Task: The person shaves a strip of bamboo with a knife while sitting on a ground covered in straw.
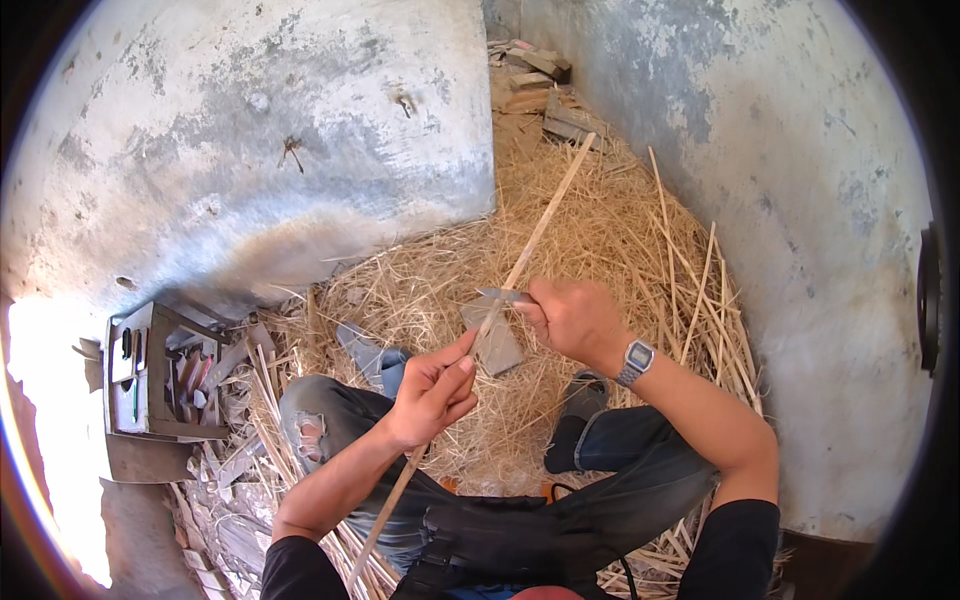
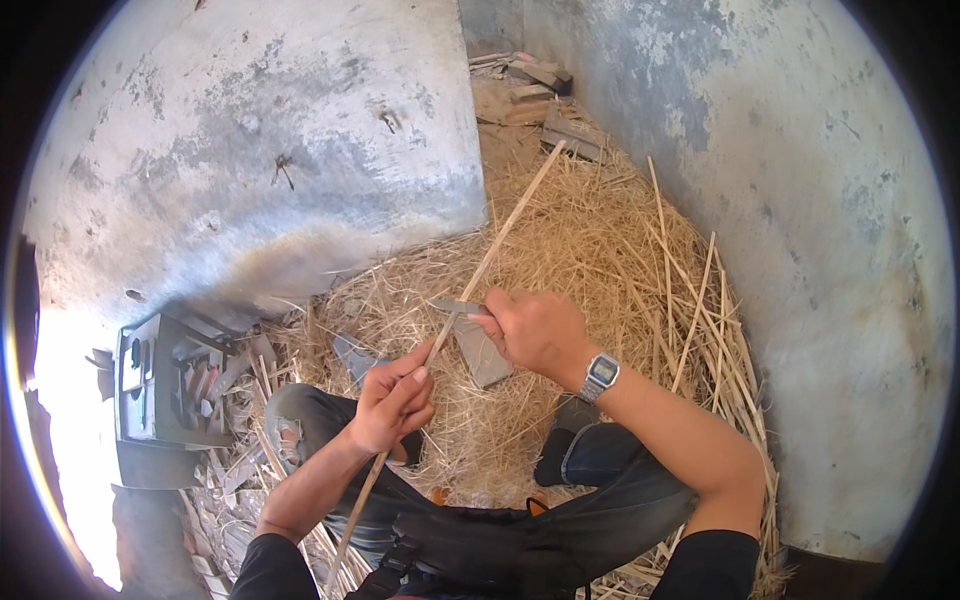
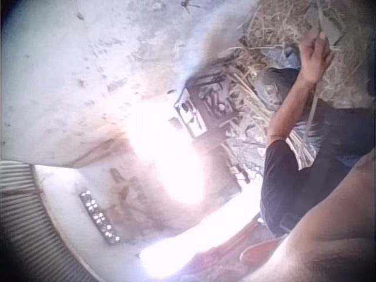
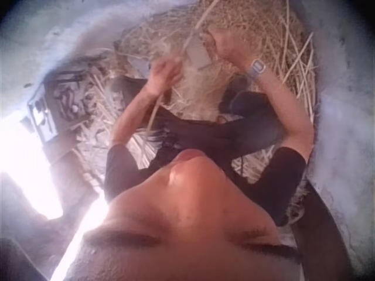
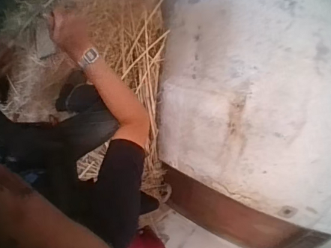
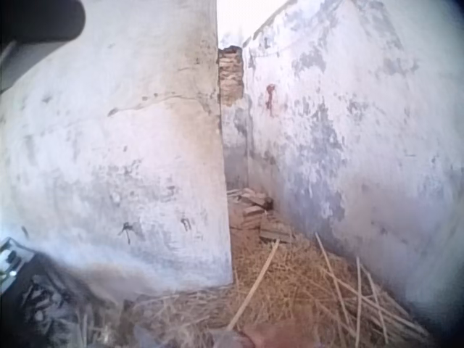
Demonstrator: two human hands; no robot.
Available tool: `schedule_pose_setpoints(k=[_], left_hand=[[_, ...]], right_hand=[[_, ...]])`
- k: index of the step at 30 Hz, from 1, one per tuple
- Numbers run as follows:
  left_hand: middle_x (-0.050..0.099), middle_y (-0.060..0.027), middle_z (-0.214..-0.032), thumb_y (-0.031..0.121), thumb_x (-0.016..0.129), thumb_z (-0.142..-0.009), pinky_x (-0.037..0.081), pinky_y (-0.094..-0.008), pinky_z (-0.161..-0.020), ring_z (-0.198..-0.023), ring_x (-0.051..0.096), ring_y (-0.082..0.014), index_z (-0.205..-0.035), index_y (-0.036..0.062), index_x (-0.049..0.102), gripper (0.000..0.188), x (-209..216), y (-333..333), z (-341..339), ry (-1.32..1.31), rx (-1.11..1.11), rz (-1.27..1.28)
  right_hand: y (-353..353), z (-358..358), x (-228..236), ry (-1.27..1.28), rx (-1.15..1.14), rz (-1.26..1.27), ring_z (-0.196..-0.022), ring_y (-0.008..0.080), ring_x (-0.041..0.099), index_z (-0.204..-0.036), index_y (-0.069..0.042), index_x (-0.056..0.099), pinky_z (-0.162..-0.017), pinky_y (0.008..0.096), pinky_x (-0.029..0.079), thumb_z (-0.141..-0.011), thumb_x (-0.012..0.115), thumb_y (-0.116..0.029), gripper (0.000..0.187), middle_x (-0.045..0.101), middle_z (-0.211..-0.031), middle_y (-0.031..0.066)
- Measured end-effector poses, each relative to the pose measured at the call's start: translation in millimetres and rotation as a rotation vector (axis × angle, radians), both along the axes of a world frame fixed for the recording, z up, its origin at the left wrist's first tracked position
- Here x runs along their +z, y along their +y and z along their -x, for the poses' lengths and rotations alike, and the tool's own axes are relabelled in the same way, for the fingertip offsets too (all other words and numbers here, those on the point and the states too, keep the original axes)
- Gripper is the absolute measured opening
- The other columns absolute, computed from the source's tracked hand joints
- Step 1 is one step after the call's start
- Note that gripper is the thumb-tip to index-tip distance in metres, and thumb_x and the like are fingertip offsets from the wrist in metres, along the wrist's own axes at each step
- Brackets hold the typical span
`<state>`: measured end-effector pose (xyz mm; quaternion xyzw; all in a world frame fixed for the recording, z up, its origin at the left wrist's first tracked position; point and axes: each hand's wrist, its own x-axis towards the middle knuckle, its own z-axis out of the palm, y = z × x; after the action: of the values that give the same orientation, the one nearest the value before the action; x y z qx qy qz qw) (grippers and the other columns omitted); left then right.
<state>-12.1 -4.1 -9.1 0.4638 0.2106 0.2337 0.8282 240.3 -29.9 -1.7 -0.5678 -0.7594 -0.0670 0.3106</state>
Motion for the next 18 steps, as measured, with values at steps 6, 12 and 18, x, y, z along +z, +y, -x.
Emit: schedule_pose_setpoints(k=[6,12,18], left_hand=[[0.029,0.0048,-0.064,0.011,0.042,-0.11,0.028,-0.0223,-0.048,-0.052,0.027,-0.0045,-0.155,0.0009,0.035,0.047,4,-6,5,0.013,-0.032,-0.002],[0.032,0.005,-0.062,0.012,0.043,-0.11,0.029,-0.0228,-0.049,-0.051,0.03,-0.0042,-0.155,0.0002,0.035,0.047,7,-12,9,-0.028,-0.131,-0.067],[0.032,0.0052,-0.059,0.01,0.039,-0.109,0.027,-0.023,-0.044,-0.045,0.029,-0.0041,-0.155,-0.0002,0.034,0.047,11,-12,3,-0.023,-0.156,-0.131]], right_hand=[[30,-92,3,-0.18,-0.435,0.012,-0.059,0.0343,0.061,-0.092,-0.005,0.061,-0.053,0.0455,0.048,-0.103,0.051,-0.023,0.024,0.06,-0.065,0.0175],[17,-177,12,0.127,-0.796,0.012,-0.061,0.0383,0.06,-0.087,0.001,0.059,-0.061,0.0493,0.048,-0.105,0.048,-0.032,0.04,0.056,-0.061,0.0179],[8,-155,39,1.06,-0.499,0.071,-0.047,0.01,0.037,-0.11,0.0,0.067,-0.046,0.0292,0.031,-0.104,0.054,-0.043,0.045,0.042,-0.059,-0.0025]])
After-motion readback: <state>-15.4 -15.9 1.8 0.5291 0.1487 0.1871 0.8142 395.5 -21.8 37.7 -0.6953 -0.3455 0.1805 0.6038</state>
